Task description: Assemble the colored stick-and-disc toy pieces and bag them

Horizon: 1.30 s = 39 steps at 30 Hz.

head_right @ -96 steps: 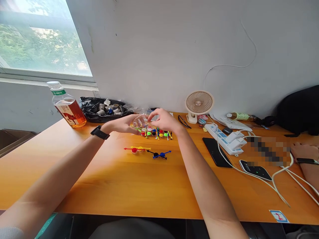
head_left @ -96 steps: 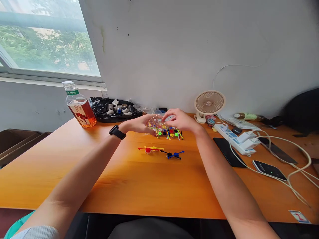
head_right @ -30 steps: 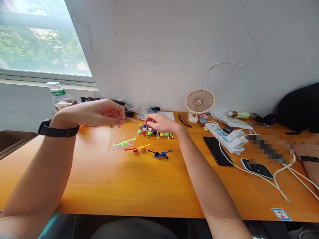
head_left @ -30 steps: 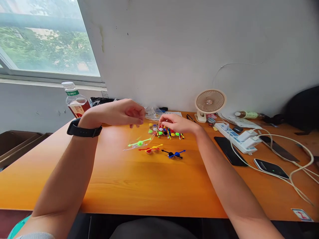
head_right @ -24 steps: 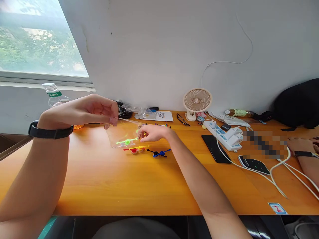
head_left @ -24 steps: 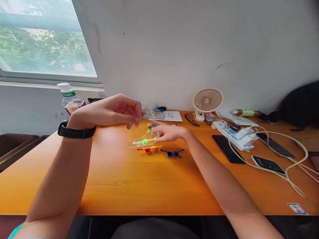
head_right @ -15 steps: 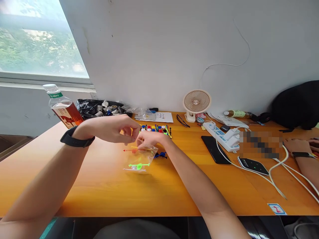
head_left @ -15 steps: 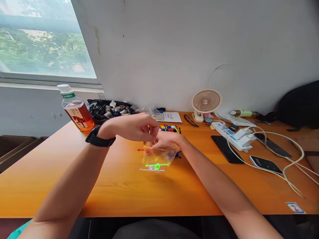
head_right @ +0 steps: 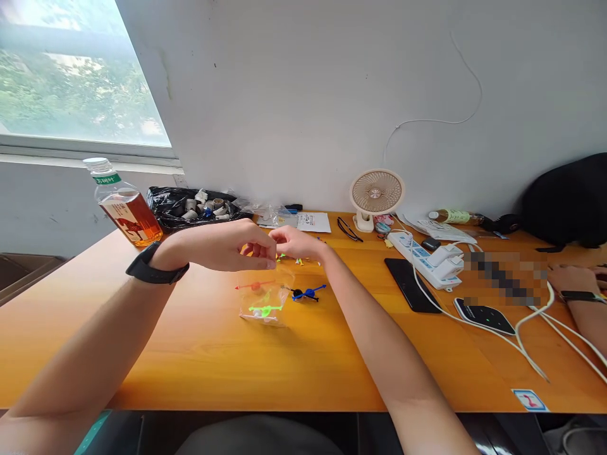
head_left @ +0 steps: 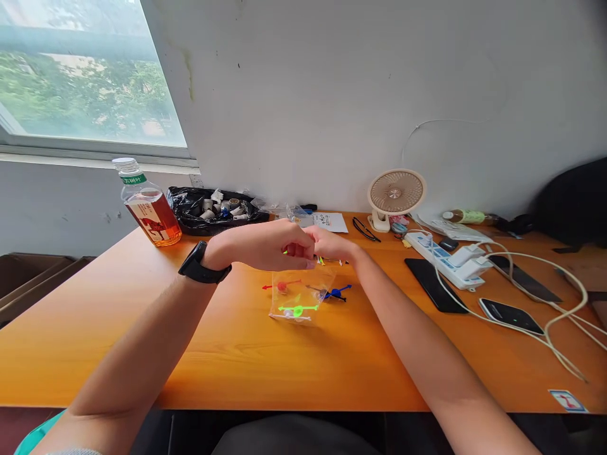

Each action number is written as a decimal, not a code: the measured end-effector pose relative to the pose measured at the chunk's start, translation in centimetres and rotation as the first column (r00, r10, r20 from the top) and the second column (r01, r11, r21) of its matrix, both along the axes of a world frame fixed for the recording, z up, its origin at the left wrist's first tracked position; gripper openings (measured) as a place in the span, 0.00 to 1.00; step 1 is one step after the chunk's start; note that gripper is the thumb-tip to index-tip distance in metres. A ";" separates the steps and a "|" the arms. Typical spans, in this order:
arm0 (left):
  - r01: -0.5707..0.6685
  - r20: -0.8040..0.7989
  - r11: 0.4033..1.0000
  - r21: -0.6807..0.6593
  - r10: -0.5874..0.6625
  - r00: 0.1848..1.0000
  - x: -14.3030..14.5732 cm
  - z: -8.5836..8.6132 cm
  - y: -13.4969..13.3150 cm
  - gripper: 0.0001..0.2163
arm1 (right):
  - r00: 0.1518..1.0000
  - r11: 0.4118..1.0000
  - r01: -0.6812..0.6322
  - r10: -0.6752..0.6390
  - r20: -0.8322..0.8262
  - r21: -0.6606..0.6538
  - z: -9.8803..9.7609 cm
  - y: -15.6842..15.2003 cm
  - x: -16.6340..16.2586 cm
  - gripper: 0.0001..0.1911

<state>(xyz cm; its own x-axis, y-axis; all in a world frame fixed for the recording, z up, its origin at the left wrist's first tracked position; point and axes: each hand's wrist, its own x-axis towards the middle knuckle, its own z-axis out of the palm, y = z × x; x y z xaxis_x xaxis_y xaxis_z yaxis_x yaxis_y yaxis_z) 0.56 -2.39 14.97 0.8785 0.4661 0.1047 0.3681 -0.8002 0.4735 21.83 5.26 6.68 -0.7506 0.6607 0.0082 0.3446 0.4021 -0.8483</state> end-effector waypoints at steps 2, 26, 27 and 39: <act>-0.016 0.007 1.000 0.015 0.016 1.000 0.1 -0.1 0.0 0.12 | 0.986 0.993 0.118 -0.117 -0.122 -0.001 1.2 -0.1 0.7 0.04; -0.047 -0.007 0.999 0.027 0.047 0.999 0.1 -0.7 0.8 0.05 | 0.947 0.848 -0.064 -0.115 0.301 0.527 12.4 -12.1 2.9 0.11; -0.048 -0.010 0.998 0.030 0.048 0.999 0.1 -0.6 0.8 0.05 | 0.937 0.844 -0.083 -0.115 0.330 0.530 12.2 -12.1 2.7 0.11; -0.026 -0.012 0.991 0.129 0.028 1.000 0.2 -0.5 0.8 0.07 | 0.816 0.865 -0.091 -0.219 0.534 0.493 10.8 -11.9 1.1 0.07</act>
<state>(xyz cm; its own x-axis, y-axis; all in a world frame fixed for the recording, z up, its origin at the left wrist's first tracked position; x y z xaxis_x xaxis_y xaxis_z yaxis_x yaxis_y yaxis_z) 0.71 -1.62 14.44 0.8677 0.4728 0.1533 0.3960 -0.8441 0.3616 22.90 -6.66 17.43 -0.6772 0.7325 -0.0699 0.7288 0.6548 -0.2000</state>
